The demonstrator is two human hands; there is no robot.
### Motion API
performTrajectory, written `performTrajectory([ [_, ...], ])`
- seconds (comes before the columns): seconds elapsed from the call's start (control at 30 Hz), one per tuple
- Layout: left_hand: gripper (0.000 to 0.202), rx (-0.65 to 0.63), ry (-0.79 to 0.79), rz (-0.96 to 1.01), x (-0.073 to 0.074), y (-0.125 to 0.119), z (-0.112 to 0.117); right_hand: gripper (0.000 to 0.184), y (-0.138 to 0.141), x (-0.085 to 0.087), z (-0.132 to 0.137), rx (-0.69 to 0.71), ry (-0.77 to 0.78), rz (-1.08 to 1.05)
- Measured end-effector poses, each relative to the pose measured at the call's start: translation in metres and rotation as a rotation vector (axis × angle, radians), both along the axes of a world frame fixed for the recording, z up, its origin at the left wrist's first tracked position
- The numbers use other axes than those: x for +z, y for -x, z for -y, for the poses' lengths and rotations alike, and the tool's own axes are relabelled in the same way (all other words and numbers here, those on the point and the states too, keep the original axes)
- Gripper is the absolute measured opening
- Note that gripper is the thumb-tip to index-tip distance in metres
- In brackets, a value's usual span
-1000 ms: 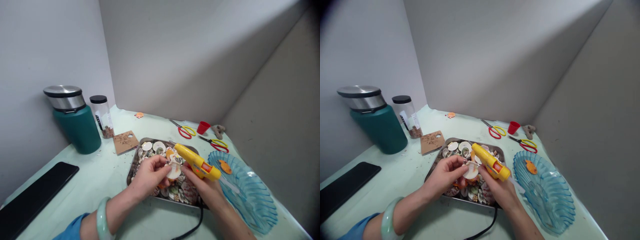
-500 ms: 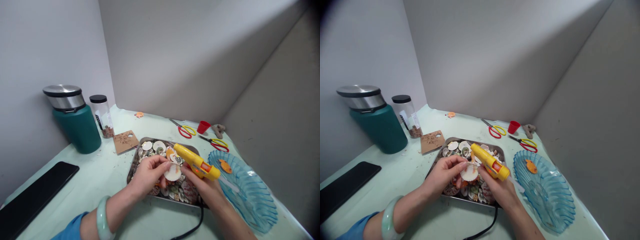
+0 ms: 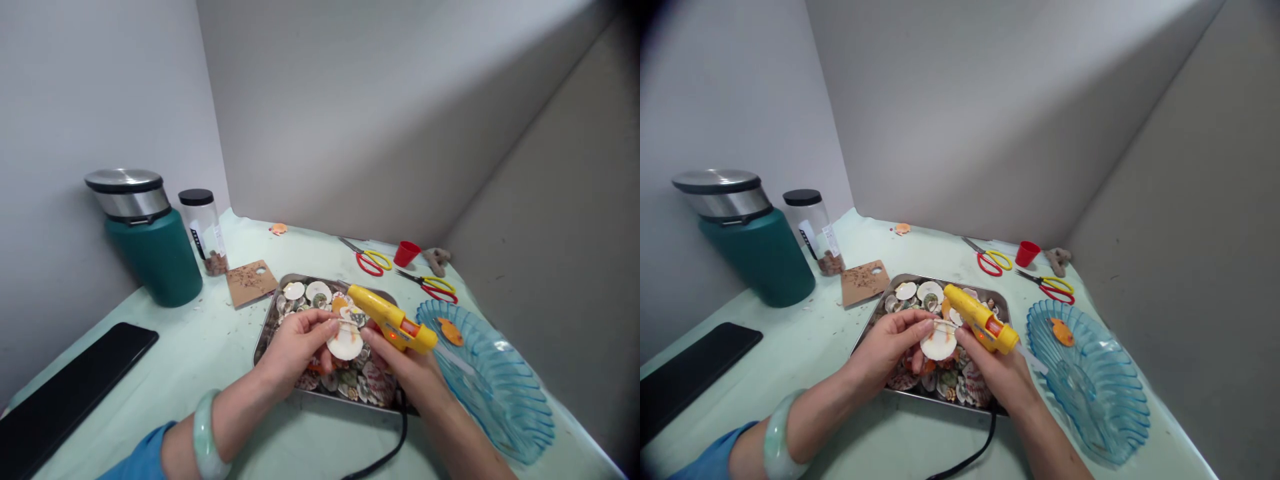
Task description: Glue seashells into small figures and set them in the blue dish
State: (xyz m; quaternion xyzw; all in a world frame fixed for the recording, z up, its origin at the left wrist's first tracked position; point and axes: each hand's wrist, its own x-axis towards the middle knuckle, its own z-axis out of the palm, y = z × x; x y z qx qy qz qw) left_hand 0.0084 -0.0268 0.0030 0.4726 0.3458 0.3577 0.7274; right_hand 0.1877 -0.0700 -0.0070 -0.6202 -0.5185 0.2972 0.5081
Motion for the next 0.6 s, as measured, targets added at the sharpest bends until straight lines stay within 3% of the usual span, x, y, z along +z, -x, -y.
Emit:
performTrajectory([
  [0.6, 0.030, -0.029, -0.004, -0.027, 0.0016, 0.0010, -0.0008, 0.033, -0.0025, -0.0005, 0.0039, 0.034, 0.133, 0.006],
])
